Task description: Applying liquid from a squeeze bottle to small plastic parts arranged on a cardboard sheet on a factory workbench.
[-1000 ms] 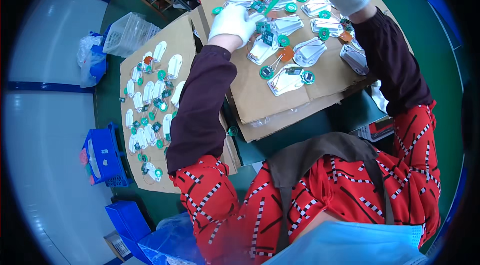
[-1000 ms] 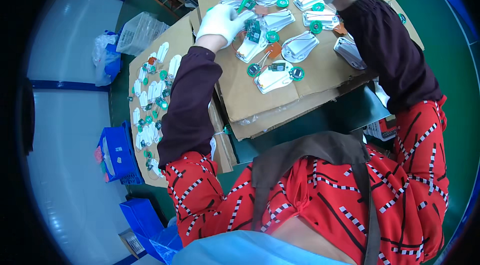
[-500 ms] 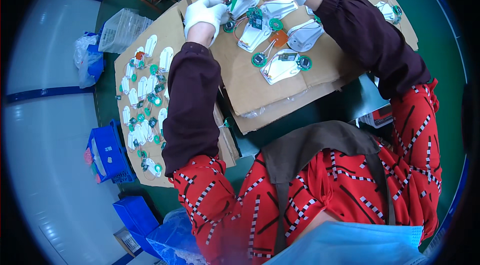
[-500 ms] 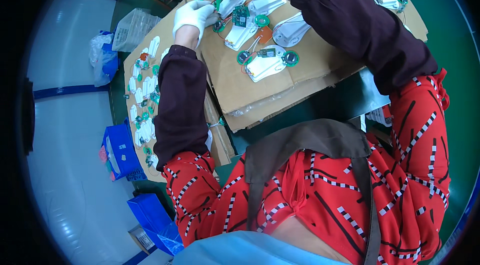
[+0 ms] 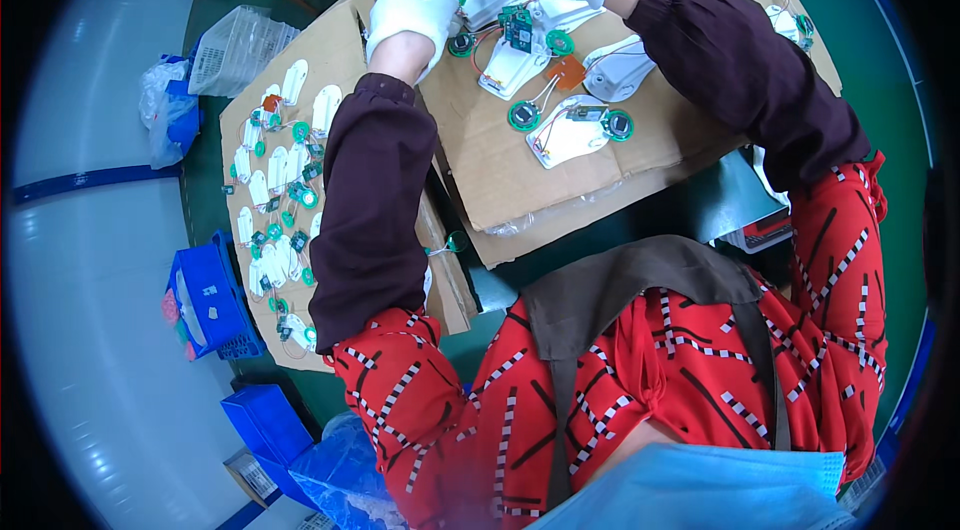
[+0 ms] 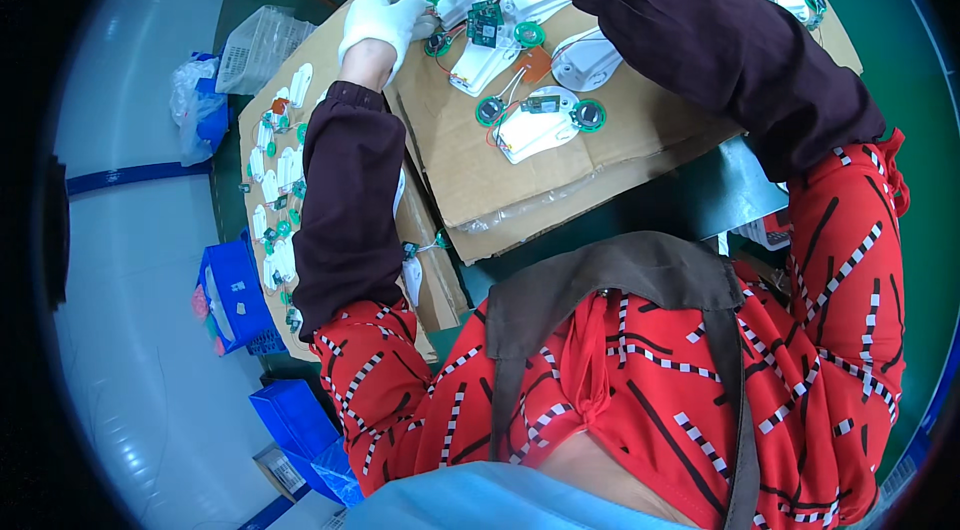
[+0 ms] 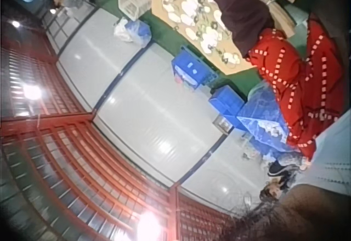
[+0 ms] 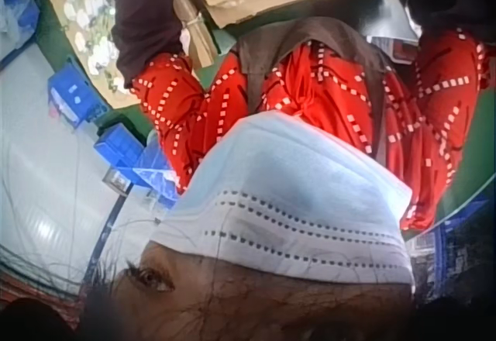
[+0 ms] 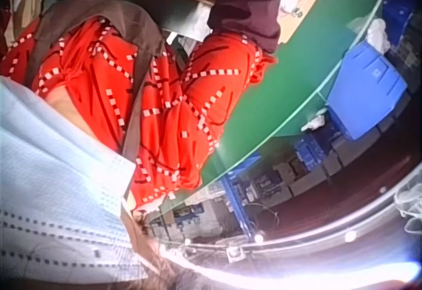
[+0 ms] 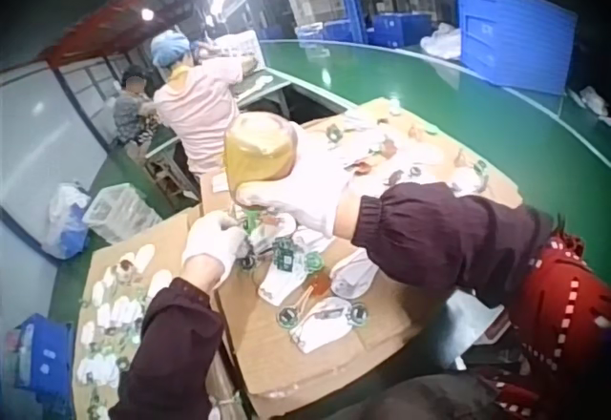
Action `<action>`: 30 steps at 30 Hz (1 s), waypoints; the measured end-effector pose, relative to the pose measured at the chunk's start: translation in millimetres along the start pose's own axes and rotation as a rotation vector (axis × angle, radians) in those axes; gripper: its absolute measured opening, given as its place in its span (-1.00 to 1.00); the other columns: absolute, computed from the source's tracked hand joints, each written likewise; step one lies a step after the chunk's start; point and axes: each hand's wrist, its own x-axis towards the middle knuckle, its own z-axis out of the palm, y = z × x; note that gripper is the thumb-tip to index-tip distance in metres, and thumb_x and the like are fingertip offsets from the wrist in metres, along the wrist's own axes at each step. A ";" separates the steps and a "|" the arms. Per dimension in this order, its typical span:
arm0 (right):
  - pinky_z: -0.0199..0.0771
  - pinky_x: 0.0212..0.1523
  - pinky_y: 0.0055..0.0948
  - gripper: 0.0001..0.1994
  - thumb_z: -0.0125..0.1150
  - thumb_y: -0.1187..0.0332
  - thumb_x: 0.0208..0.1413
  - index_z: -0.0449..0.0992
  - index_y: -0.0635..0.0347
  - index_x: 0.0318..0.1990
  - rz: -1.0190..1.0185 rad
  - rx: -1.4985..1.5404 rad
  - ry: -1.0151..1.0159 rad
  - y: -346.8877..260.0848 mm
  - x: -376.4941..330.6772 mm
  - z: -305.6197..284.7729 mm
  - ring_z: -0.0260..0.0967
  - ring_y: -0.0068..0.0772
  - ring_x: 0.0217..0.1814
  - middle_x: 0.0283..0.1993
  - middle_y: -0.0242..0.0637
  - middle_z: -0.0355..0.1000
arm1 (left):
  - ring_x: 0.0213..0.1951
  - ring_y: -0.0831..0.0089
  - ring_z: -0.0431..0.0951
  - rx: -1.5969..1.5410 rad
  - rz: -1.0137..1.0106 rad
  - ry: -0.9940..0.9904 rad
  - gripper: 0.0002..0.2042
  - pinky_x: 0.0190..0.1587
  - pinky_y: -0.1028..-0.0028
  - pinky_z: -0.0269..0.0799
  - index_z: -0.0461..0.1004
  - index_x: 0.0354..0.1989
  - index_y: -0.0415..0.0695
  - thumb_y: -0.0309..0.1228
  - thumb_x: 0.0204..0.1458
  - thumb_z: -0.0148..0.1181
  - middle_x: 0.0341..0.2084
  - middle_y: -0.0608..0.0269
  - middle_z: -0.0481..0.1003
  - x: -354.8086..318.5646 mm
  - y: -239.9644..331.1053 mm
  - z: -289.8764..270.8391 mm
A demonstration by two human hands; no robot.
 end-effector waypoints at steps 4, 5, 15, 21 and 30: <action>0.35 0.04 -0.40 -0.34 0.43 0.40 -0.29 0.30 0.25 0.07 -0.053 -0.144 0.042 -3.8 -0.1 0.5 0.36 -0.40 -0.01 -0.07 -0.23 0.42 | -0.36 0.41 0.59 0.079 0.057 0.035 -0.78 -0.31 0.51 0.49 0.44 -0.22 -0.36 -0.48 -0.02 0.11 -0.38 0.08 0.54 3.5 -0.5 2.8; 0.35 0.04 -0.40 -0.34 0.43 0.40 -0.30 0.30 0.25 0.06 -0.074 -0.184 0.043 1.8 -1.1 4.0 0.36 -0.39 -0.01 -0.07 -0.22 0.42 | -0.37 0.41 0.59 0.127 0.073 0.039 -0.77 -0.32 0.51 0.49 0.44 -0.22 -0.36 -0.48 -0.02 0.11 -0.38 0.09 0.54 3.0 -2.5 1.6; 0.42 -0.06 -0.45 -0.41 0.35 0.50 -0.19 0.29 0.24 0.08 0.136 0.017 -0.108 -1.7 -10.3 -4.4 0.38 -0.48 -0.08 -0.10 -0.29 0.43 | -0.34 0.36 0.60 0.097 0.015 0.046 -0.77 -0.21 0.42 0.46 0.56 -0.29 -0.17 -0.31 -0.09 0.18 -0.42 0.13 0.58 8.0 -13.8 3.4; 0.42 -0.06 -0.48 -0.38 0.35 0.49 -0.17 0.26 0.23 0.12 0.034 0.085 0.027 2.5 -12.3 -4.5 0.37 -0.50 -0.08 -0.07 -0.30 0.41 | -0.29 0.31 0.59 0.083 0.002 0.025 -0.77 -0.18 0.41 0.45 0.56 -0.30 -0.17 -0.31 -0.10 0.19 -0.37 0.11 0.58 0.0 -4.1 4.2; 0.38 0.02 -0.46 -0.35 0.37 0.47 -0.18 0.23 0.21 0.14 0.013 0.178 0.078 16.6 -2.4 -1.2 0.33 -0.49 0.01 0.00 -0.29 0.37 | -0.21 0.18 0.56 0.237 0.082 0.063 -0.73 -0.11 0.37 0.41 0.56 -0.30 -0.18 -0.28 -0.13 0.19 -0.32 0.03 0.56 1.9 -8.8 1.8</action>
